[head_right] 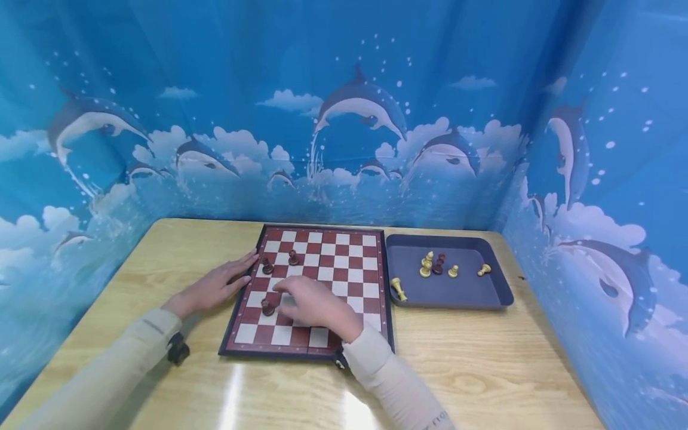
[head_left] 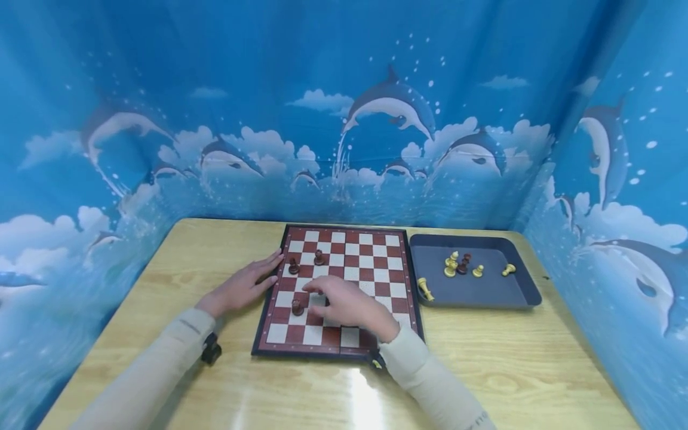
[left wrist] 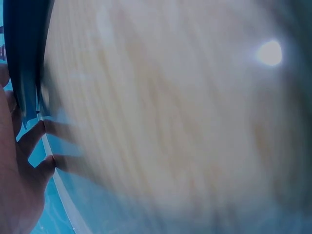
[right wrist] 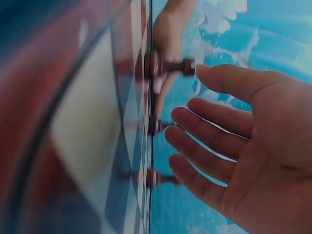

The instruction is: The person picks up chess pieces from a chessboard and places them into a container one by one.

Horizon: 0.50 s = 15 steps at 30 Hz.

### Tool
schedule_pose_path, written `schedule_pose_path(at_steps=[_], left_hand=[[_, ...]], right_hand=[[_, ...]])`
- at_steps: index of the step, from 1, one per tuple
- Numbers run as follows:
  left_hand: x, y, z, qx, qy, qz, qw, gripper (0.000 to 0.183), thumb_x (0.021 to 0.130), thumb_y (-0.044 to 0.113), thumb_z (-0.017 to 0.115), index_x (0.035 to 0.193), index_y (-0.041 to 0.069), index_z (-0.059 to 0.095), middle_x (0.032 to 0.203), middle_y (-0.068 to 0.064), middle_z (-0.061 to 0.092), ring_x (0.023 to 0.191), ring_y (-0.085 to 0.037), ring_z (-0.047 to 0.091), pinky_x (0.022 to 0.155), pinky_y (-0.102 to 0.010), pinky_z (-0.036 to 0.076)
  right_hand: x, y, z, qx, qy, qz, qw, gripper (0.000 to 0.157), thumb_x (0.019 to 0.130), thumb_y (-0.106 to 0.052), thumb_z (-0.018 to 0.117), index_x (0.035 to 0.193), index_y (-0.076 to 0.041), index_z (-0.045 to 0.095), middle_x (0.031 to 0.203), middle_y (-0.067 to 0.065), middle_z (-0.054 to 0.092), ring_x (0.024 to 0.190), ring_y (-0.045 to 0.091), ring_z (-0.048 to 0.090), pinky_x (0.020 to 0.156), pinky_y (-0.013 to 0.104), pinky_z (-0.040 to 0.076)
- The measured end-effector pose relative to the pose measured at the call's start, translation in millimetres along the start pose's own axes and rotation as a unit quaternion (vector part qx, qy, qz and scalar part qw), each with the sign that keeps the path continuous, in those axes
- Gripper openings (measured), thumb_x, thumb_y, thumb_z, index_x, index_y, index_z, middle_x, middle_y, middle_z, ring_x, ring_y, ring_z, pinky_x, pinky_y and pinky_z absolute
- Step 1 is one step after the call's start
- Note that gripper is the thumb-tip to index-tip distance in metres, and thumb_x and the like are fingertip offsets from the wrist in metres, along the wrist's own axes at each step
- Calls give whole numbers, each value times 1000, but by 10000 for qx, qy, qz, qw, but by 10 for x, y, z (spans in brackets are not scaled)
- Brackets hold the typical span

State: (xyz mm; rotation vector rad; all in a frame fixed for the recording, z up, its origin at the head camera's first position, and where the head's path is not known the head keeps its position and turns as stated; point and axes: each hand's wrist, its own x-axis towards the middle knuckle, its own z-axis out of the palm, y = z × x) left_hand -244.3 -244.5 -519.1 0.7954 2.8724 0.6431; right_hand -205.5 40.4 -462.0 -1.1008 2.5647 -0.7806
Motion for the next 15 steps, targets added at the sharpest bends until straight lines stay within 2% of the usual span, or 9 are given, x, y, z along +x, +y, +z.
schedule_pose_path(at_steps=[5,15], left_hand=[[5,-8,1,-11,2,-22,10000,57,100,44,33,150,21,19,157,-1,12,137,-33,25,111,-55,20],[-11,-21,16,-63,-3,-117,9999,57,99,46,32,149,24,18,157,2,12,138,-31,25,112,-54,19]], right_hand=[[38,-78,74,-25,-95,-362,9993,41,89,-30,62,127,-16,56,120,-6,60,110,7,55,95,25,46],[55,-139,113,-63,-76,-180,9998,41,88,-33,64,125,-17,57,115,-9,60,107,5,55,94,24,46]])
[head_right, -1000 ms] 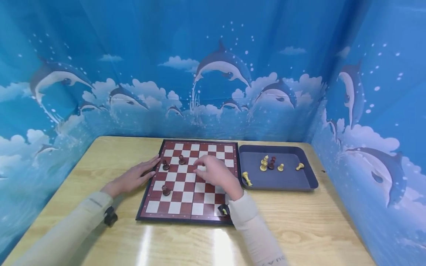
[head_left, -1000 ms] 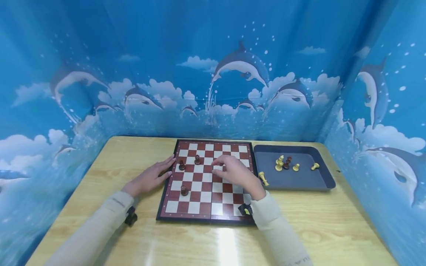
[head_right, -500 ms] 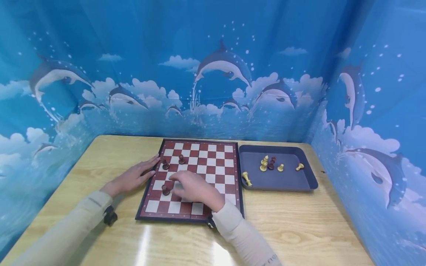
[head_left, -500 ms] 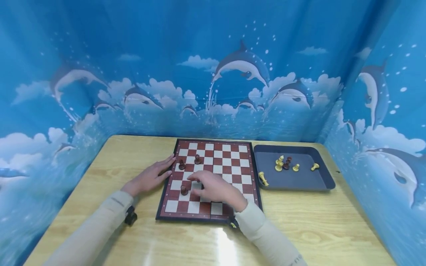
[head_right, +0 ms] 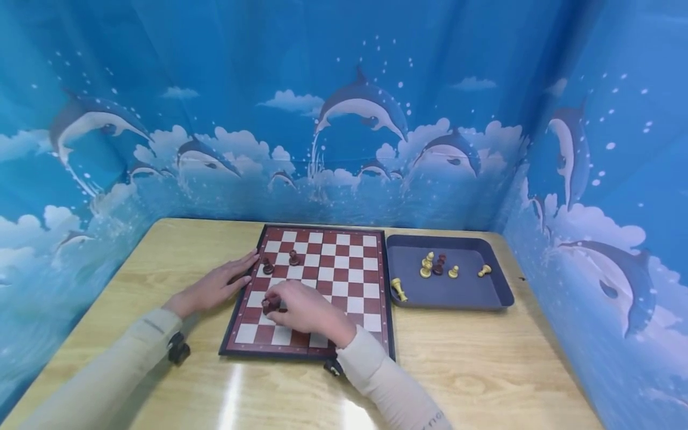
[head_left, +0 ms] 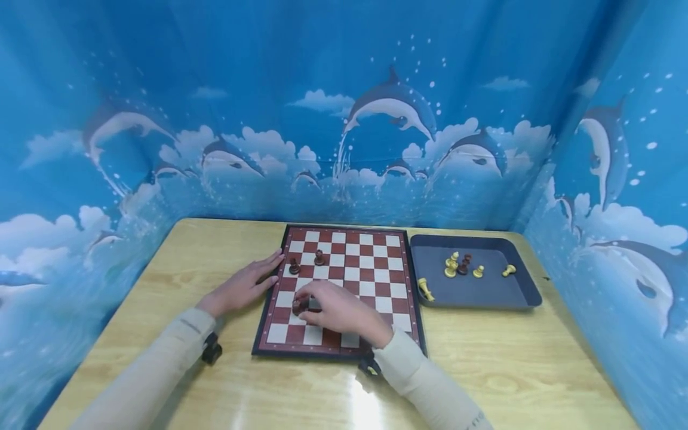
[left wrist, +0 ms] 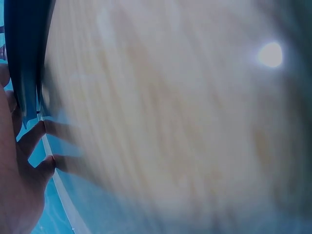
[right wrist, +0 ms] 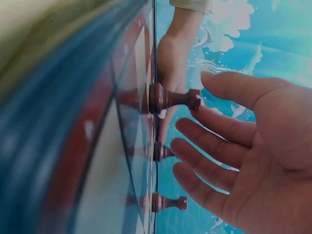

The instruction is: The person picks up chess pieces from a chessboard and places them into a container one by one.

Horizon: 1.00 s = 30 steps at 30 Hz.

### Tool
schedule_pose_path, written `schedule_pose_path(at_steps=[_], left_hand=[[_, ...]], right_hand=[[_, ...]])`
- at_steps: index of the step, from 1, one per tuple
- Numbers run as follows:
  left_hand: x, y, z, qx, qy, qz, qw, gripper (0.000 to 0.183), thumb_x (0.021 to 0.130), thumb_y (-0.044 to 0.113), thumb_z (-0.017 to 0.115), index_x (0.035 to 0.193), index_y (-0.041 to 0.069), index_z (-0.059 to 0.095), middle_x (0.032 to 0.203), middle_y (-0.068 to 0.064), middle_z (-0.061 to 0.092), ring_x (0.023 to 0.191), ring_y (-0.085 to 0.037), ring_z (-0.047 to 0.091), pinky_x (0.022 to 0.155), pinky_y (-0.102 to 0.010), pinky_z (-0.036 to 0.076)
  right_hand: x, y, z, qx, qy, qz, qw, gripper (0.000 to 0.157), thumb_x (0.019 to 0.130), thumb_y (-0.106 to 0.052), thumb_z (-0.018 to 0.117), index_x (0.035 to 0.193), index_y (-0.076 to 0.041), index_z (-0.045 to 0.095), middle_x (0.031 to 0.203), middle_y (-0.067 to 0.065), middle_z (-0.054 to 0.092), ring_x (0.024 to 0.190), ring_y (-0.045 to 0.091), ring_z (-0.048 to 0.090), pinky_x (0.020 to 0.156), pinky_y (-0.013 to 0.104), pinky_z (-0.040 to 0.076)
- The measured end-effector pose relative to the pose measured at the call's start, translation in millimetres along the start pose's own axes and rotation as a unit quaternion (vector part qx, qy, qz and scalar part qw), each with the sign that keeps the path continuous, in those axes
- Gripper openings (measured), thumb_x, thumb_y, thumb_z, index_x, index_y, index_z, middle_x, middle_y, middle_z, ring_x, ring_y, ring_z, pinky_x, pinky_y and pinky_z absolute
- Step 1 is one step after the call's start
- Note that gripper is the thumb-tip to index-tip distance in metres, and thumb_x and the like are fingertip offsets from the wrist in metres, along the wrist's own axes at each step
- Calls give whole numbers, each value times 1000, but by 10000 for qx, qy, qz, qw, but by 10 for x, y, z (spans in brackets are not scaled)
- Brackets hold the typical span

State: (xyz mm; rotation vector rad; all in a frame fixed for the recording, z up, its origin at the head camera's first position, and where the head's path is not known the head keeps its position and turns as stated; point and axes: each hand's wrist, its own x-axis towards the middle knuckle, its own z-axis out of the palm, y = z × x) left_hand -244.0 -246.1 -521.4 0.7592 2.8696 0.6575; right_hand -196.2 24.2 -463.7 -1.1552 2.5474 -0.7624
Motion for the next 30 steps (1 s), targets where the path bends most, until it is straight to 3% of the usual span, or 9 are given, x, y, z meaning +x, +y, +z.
schedule_pose_path(at_steps=[7,19,26,30], left_hand=[[13,-26,-9,55,71,69,9999,57,99,46,32,149,23,19,157,3,11,138,-30,26,111,-53,22],[45,2,-33,38,47,65,10000,56,99,45,33,149,24,19,156,3,12,138,-29,25,111,-52,22],[29,-10,-24,105,70,54,9999,57,99,46,32,149,23,19,156,0,13,138,-33,25,110,-56,20],[33,8,-12,109,30,24,9999,57,99,47,32,149,24,18,157,1,12,138,-33,25,111,-55,20]], right_hand=[[70,-21,58,95,39,-134,9999,38,90,-28,62,125,-15,57,114,-6,61,103,3,54,93,22,46],[105,22,88,631,523,-146,9965,14,87,-26,67,98,-18,68,88,-15,60,79,3,57,70,16,47],[76,6,-82,1280,1223,-77,9842,21,85,-28,68,103,-18,69,102,-12,63,99,15,60,86,37,51],[36,51,-194,1352,1345,12,9816,22,84,-28,69,105,-19,68,103,-10,64,101,16,60,88,39,51]])
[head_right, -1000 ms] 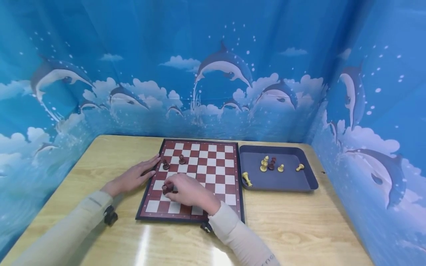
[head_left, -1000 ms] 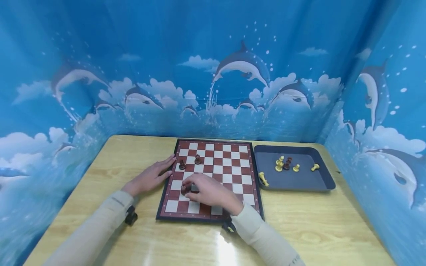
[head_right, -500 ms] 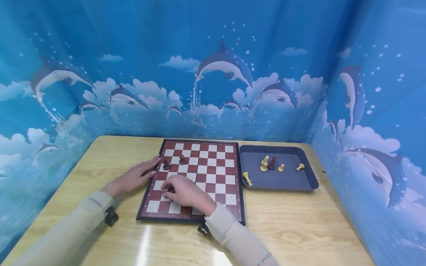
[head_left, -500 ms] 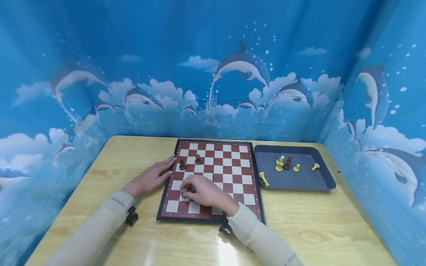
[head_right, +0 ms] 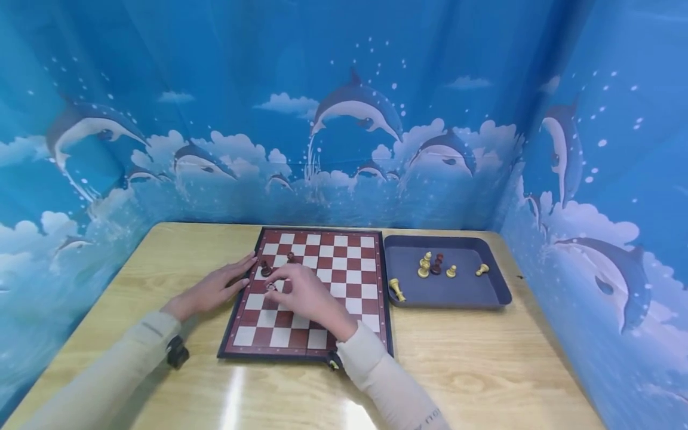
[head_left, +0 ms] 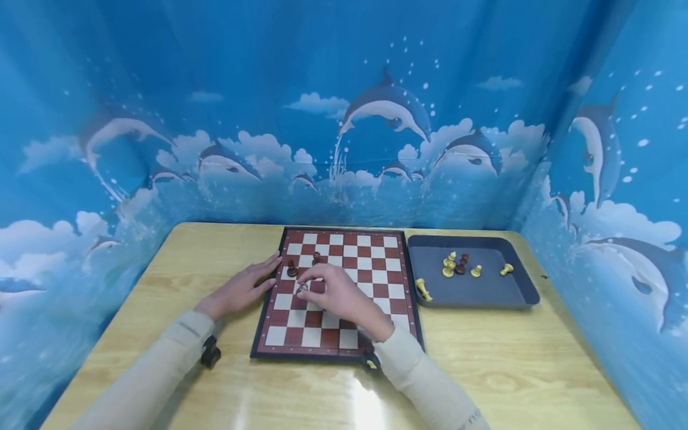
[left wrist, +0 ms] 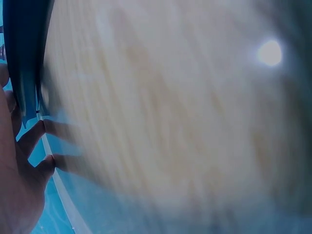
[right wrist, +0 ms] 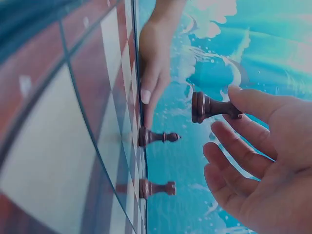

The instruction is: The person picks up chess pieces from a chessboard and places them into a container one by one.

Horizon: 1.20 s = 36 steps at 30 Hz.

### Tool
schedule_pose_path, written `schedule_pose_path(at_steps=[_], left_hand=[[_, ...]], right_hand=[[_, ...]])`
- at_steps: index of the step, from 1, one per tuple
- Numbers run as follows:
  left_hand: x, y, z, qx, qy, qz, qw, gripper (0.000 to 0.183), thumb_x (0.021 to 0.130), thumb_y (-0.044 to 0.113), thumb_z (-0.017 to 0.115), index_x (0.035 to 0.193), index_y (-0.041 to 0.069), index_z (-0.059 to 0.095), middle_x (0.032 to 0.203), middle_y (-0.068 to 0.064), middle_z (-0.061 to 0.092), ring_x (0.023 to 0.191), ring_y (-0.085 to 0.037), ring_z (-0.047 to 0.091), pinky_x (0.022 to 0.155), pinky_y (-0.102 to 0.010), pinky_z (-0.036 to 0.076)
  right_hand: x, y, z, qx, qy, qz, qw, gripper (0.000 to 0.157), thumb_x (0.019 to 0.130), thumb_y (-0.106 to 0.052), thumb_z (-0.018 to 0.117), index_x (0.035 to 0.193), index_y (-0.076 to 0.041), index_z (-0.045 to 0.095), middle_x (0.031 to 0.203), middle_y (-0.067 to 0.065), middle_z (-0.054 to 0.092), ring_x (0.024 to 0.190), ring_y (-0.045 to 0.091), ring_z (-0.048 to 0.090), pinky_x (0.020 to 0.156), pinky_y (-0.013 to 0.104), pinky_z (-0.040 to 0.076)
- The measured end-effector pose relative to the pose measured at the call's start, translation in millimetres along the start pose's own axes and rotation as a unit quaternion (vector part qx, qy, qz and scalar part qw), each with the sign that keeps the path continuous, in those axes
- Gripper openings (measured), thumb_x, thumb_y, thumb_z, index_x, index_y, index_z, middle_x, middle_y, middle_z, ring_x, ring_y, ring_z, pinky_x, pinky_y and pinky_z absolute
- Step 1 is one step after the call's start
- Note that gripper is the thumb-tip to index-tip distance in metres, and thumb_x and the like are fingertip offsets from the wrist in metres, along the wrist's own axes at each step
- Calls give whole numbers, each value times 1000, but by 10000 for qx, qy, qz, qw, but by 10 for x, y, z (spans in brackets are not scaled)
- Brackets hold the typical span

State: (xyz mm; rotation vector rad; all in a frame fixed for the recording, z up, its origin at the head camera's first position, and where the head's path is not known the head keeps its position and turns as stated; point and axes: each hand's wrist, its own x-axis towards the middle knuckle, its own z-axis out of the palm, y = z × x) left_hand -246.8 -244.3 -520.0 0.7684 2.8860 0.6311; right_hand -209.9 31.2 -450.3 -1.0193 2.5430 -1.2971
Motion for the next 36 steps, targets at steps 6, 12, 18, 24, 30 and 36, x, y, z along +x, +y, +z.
schedule_pose_path(at_steps=[6,12,18,24,30,36], left_hand=[[21,-10,-16,-12,125,12,9999,56,99,47,33,149,26,19,156,3,12,138,-31,25,111,-54,21],[5,-34,9,23,72,53,10000,57,99,47,32,149,24,18,157,1,12,138,-32,25,111,-54,22],[-16,-26,17,8,95,91,9999,57,99,45,33,149,22,19,157,0,12,138,-33,25,110,-54,22],[-13,-33,20,40,115,159,9998,57,100,43,34,149,20,19,156,-2,13,137,-33,26,111,-53,22],[-26,-39,52,18,50,121,9999,57,100,44,33,149,21,19,156,-1,12,138,-32,25,111,-53,22],[-14,-4,31,-8,94,200,9998,57,100,43,34,149,19,20,156,-3,14,137,-33,26,110,-54,23]], right_hand=[[-6,14,-152,145,181,9,9997,20,85,-34,67,104,-27,67,104,-10,64,97,13,59,84,42,51],[-36,26,-248,415,385,150,9983,18,82,-36,70,99,-31,68,104,-14,62,98,14,58,81,38,51],[-55,58,-329,424,653,69,9969,18,82,-33,71,99,-27,69,99,-15,64,94,8,58,81,38,51],[-86,117,-437,707,799,151,9942,20,82,-34,71,100,-25,70,101,-10,65,86,13,58,74,37,51],[-136,200,-533,651,899,313,9933,17,84,-33,69,100,-27,69,102,-9,64,89,15,58,76,36,51],[-146,274,-618,459,974,294,9937,18,86,-31,68,103,-25,69,103,-8,66,96,16,59,85,47,49]])
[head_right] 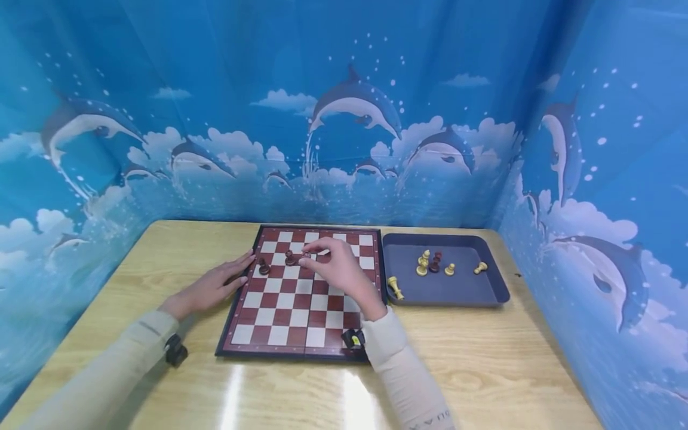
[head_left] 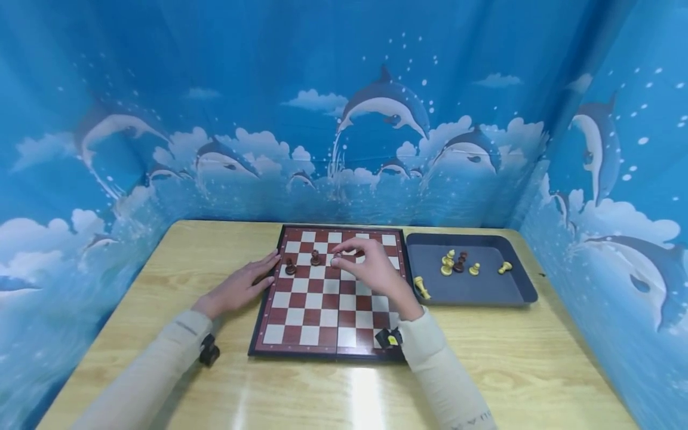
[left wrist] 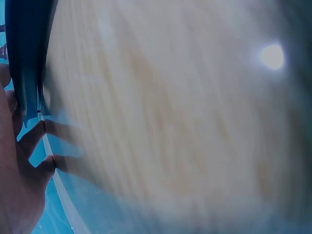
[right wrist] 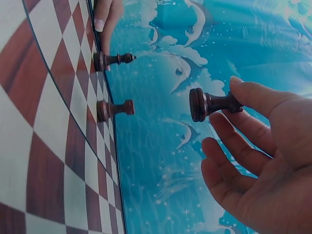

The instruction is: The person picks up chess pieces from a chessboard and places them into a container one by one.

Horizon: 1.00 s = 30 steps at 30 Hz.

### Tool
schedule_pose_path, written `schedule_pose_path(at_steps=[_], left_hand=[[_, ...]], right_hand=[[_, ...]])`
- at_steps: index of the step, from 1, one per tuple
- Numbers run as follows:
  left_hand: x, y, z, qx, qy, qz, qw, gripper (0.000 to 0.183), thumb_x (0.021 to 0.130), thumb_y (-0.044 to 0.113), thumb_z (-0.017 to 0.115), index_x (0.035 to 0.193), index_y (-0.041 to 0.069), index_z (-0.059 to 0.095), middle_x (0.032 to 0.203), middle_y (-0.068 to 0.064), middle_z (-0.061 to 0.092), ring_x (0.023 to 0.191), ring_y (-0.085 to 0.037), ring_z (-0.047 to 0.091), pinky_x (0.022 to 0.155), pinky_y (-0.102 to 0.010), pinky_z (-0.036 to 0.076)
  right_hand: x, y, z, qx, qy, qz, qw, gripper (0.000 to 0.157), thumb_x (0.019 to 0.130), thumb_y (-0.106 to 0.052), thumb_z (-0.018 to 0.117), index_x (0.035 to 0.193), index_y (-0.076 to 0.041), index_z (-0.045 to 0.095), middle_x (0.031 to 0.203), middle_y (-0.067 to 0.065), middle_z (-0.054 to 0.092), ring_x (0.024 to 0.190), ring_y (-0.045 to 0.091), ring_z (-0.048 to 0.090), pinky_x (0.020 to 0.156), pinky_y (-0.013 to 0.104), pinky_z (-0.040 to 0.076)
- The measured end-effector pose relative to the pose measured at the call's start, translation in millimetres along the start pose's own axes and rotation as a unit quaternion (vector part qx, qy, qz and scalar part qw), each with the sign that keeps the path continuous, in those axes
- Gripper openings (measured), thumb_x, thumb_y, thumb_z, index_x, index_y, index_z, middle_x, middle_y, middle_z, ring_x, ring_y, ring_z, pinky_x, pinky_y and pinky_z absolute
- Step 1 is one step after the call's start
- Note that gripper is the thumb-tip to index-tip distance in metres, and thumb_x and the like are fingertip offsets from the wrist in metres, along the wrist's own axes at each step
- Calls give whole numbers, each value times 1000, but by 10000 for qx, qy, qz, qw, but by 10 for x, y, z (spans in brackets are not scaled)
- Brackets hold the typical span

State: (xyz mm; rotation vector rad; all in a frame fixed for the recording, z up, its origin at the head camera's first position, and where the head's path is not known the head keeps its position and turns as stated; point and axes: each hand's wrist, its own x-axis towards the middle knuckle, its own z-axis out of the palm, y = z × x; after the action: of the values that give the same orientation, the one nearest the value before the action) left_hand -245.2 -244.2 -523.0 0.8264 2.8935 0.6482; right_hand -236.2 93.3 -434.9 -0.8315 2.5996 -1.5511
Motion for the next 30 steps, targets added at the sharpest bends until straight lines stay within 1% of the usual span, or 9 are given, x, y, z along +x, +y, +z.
schedule_pose_path(at_steps=[4,8,11,13,16,18,24,27,30], left_hand=[[-5,15,-6,-34,-2,-32,10000,57,100,43,34,149,20,20,156,-2,14,138,-32,26,111,-53,23],[-25,7,3,-30,-23,-96,9999,56,100,44,34,149,21,20,156,0,13,138,-30,26,111,-52,23],[-16,1,0,-38,-29,-80,10000,57,100,44,33,149,21,20,157,1,12,138,-30,25,111,-52,23],[-6,-4,-4,-60,-19,-59,10000,57,100,44,34,149,20,20,157,1,12,138,-30,25,111,-52,22],[-3,1,-8,-45,-30,-11,10000,57,100,44,34,149,19,20,157,0,12,138,-31,26,111,-53,22],[-9,5,-7,-17,-26,16,10000,57,100,43,34,149,18,20,157,-1,12,138,-32,26,111,-53,22],[-46,14,10,-7,-78,-82,9999,57,100,42,35,149,17,21,156,-4,14,136,-35,27,110,-55,22],[-47,20,15,-22,-100,-87,9999,57,100,43,34,149,18,20,156,-4,13,137,-34,26,110,-55,22],[-36,19,4,-43,16,-37,10000,56,100,42,34,149,18,21,156,-3,14,137,-33,26,111,-54,22]], right_hand=[[-5,24,-55,-154,102,263,9995,18,86,-32,67,103,-27,69,102,-10,66,93,13,59,83,41,51],[-27,43,-133,-284,155,461,9984,20,86,-29,67,105,-23,69,104,-8,65,92,14,60,77,35,53],[-28,77,-216,-388,181,423,9982,20,87,-25,67,106,-20,70,104,-6,65,92,16,60,78,36,52],[-25,102,-270,-479,213,382,9979,19,87,-24,67,105,-20,70,103,-6,66,92,14,60,81,36,51],[-36,163,-339,-454,226,426,9978,19,87,-25,67,105,-19,70,105,-4,67,92,13,59,77,37,50],[-54,197,-377,-456,280,527,9972,20,87,-27,66,105,-19,70,107,-4,66,91,14,58,75,36,50],[-130,295,-499,-426,282,901,9946,22,88,-28,65,108,-17,69,107,0,65,91,17,60,77,36,53],[-158,332,-581,-533,366,1000,9929,21,89,-24,64,108,-17,69,103,2,65,83,21,59,66,37,52],[-168,352,-669,-732,501,1108,9899,21,89,-23,64,109,-17,68,100,2,65,75,23,56,59,36,49]])
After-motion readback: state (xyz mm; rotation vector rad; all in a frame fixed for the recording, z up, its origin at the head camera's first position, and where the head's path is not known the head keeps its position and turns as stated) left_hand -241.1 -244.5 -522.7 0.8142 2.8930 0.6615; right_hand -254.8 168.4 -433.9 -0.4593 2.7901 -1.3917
